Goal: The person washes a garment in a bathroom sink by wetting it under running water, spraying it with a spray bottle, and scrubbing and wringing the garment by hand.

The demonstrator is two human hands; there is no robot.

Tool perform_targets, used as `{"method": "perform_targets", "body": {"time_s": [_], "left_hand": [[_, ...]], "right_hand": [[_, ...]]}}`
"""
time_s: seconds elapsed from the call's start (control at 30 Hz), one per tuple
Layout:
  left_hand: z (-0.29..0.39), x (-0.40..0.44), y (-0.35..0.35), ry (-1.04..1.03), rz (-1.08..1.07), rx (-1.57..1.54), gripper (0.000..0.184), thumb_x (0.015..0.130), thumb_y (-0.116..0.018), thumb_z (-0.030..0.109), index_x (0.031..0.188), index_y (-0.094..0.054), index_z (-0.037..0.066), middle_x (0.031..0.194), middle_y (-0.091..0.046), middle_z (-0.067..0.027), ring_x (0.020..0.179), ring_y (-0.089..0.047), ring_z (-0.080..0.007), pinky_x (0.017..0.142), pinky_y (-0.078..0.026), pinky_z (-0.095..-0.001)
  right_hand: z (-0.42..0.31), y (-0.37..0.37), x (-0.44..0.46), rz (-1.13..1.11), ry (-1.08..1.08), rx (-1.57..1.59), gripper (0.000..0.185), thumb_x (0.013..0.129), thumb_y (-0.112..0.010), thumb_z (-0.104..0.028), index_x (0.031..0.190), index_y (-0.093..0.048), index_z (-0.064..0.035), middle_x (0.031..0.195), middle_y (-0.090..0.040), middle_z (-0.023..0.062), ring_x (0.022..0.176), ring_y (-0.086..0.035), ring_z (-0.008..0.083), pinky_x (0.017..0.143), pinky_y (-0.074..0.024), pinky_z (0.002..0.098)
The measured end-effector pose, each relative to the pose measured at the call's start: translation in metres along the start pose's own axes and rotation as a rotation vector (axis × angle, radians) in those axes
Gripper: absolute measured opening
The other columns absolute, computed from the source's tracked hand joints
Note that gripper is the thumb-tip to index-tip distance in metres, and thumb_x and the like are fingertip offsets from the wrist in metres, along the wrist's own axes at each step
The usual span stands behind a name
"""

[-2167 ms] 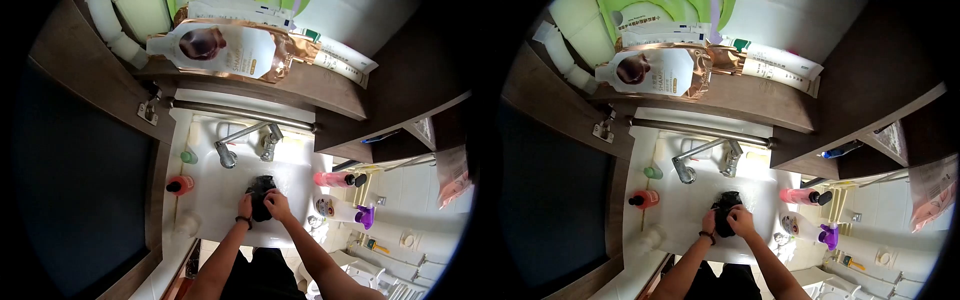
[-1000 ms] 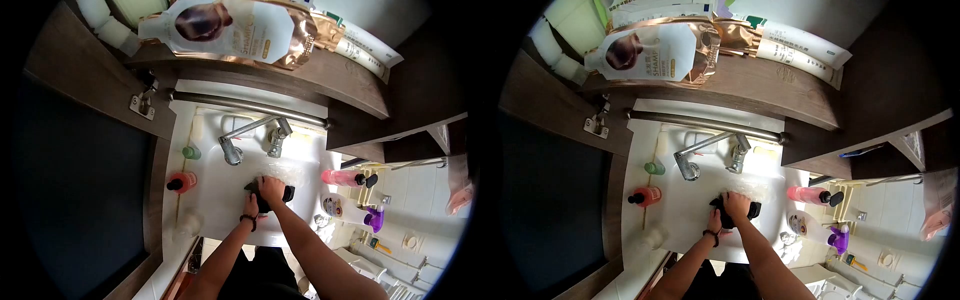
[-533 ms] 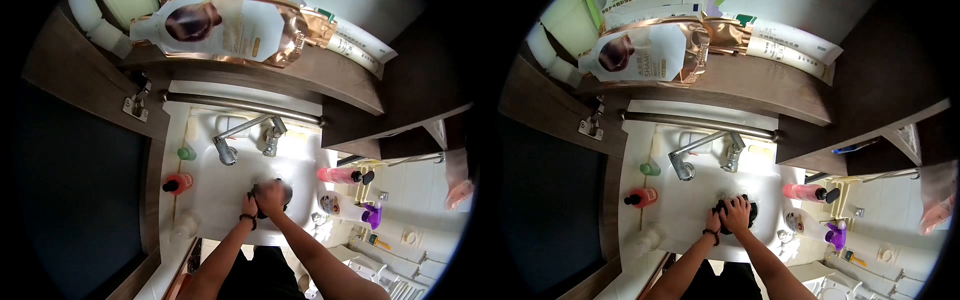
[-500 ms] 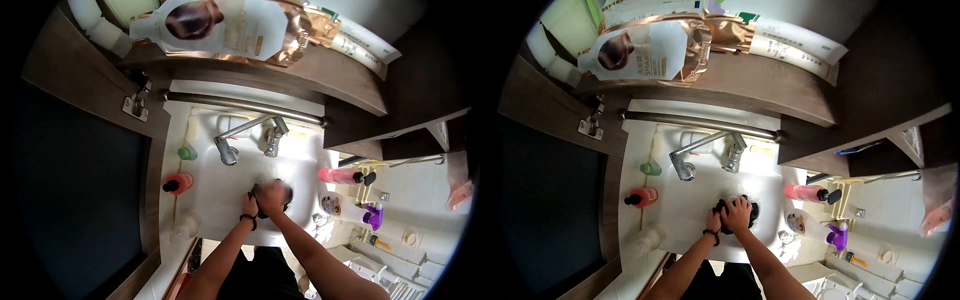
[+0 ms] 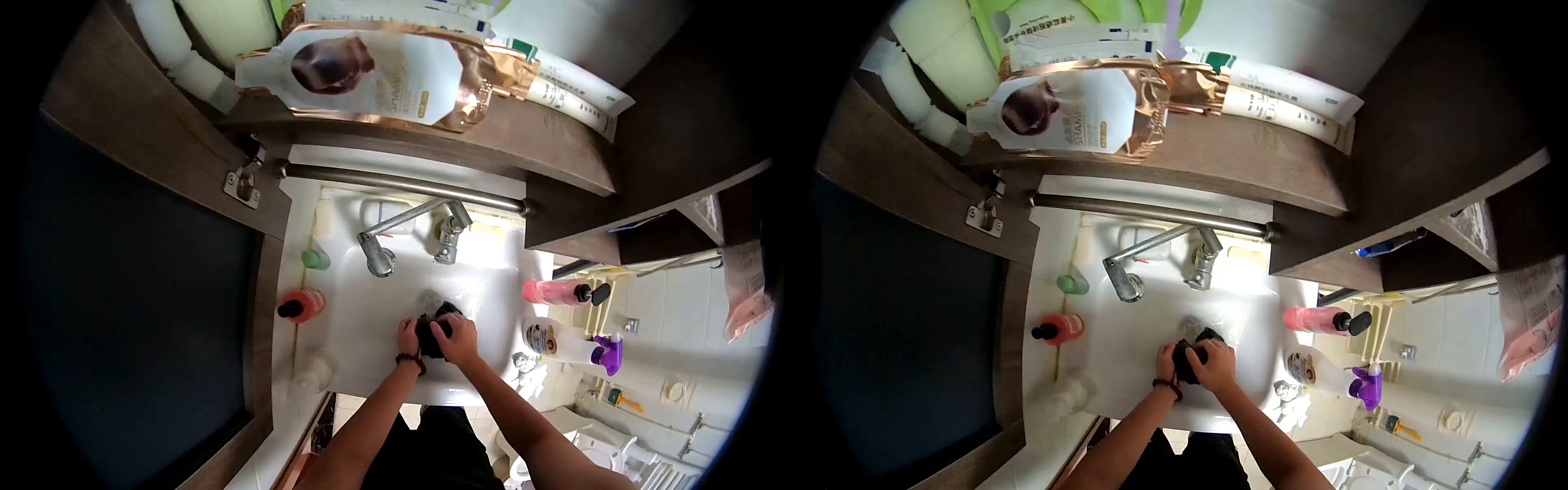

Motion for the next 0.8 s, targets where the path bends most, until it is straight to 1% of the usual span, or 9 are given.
{"method": "perform_targets", "body": {"time_s": [0.03,0.13,0.37,0.43,0.53,0.57,0.67,0.73,0.8], "left_hand": [[-0.004,-0.003,-0.001,0.006,-0.003,0.005,0.031,0.103,-0.057,0.029,0.109,-0.068,0.001,0.108,-0.068,-0.0121,0.094,-0.065,-0.0254,0.088,-0.053,-0.0373],[0.007,-0.008,-0.007,-0.184,0.026,0.387,0.036,0.106,-0.050,0.028,0.118,-0.063,-0.004,0.114,-0.066,-0.0182,0.105,-0.063,-0.0317,0.094,-0.050,-0.0420],[0.003,-0.005,0.007,-0.254,0.002,0.629,0.054,0.108,-0.046,0.043,0.133,-0.051,-0.005,0.119,-0.066,-0.0216,0.111,-0.064,-0.0371,0.092,-0.052,-0.0435],[0.040,-0.029,-0.025,0.018,-0.033,0.447,0.059,0.107,-0.044,0.051,0.134,-0.052,0.000,0.116,-0.067,-0.0187,0.104,-0.068,-0.0354,0.081,-0.057,-0.0416],[0.024,-0.033,-0.023,0.451,-0.084,-0.081,0.059,0.105,-0.039,0.063,0.125,-0.058,0.011,0.114,-0.069,-0.0122,0.089,-0.071,-0.0283,0.074,-0.059,-0.0382],[0.001,-0.013,-0.032,0.439,-0.200,-0.493,0.057,0.104,-0.041,0.062,0.120,-0.061,0.011,0.111,-0.070,-0.0110,0.089,-0.071,-0.0270,0.078,-0.058,-0.0380],[-0.006,-0.013,-0.022,0.404,-0.260,-0.472,0.053,0.106,-0.045,0.053,0.120,-0.062,0.005,0.107,-0.070,-0.0122,0.092,-0.069,-0.0264,0.081,-0.057,-0.0393],[0.004,0.000,-0.008,-0.094,-0.039,0.296,0.045,0.109,-0.046,0.040,0.121,-0.061,0.000,0.103,-0.069,-0.0133,0.095,-0.067,-0.0266,0.085,-0.055,-0.0399],[0.021,-0.023,-0.022,-0.115,0.005,0.366,0.041,0.109,-0.045,0.035,0.122,-0.060,-0.001,0.105,-0.069,-0.0140,0.096,-0.066,-0.0274,0.088,-0.054,-0.0399]], "right_hand": [[-0.008,-0.001,-0.010,0.288,0.125,-0.146,0.040,0.089,-0.071,-0.044,0.110,-0.074,-0.0104,0.120,-0.067,0.0194,0.120,-0.058,0.0388,0.103,-0.0418,0.0537],[-0.006,-0.026,-0.005,0.384,0.220,-0.448,0.039,0.090,-0.070,-0.045,0.113,-0.072,-0.0129,0.130,-0.060,0.0183,0.127,-0.049,0.0406,0.104,-0.0365,0.0591],[0.022,-0.051,0.067,-0.031,-0.062,-0.511,0.029,0.093,-0.066,-0.037,0.094,-0.074,-0.0091,0.102,-0.071,0.0158,0.103,-0.063,0.0353,0.089,-0.0464,0.0503],[0.015,-0.039,0.079,-0.132,-0.166,-0.509,0.022,0.090,-0.067,-0.030,0.092,-0.073,-0.0090,0.094,-0.072,0.0143,0.094,-0.066,0.0335,0.083,-0.0493,0.0476],[0.007,-0.023,0.047,0.058,0.326,0.052,0.022,0.075,-0.067,-0.020,0.093,-0.072,-0.0087,0.097,-0.072,0.0149,0.099,-0.066,0.0340,0.088,-0.0499,0.0444],[-0.013,-0.001,0.026,-0.015,0.321,0.093,0.027,0.072,-0.065,-0.019,0.096,-0.072,-0.0079,0.094,-0.071,0.0145,0.103,-0.065,0.0345,0.095,-0.0470,0.0444],[0.012,-0.016,0.004,-0.184,-0.014,0.302,0.029,0.079,-0.068,-0.025,0.103,-0.072,-0.0090,0.107,-0.070,0.0142,0.113,-0.061,0.0359,0.102,-0.0418,0.0481],[-0.012,-0.005,-0.005,0.322,0.097,-0.235,0.040,0.087,-0.071,-0.038,0.116,-0.071,-0.0107,0.121,-0.066,0.0134,0.128,-0.054,0.0361,0.108,-0.0366,0.0536],[0.002,-0.024,0.000,0.275,0.141,-0.333,0.043,0.090,-0.069,-0.043,0.119,-0.070,-0.0117,0.127,-0.063,0.0129,0.129,-0.051,0.0366,0.107,-0.0359,0.0550]]}}
Point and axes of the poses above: each hand's wrist, its own x-axis towards the middle knuckle, its own y-axis out of the back of the hand, z = x × y, the point moved 6 cm from there along x, towards the middle knuckle
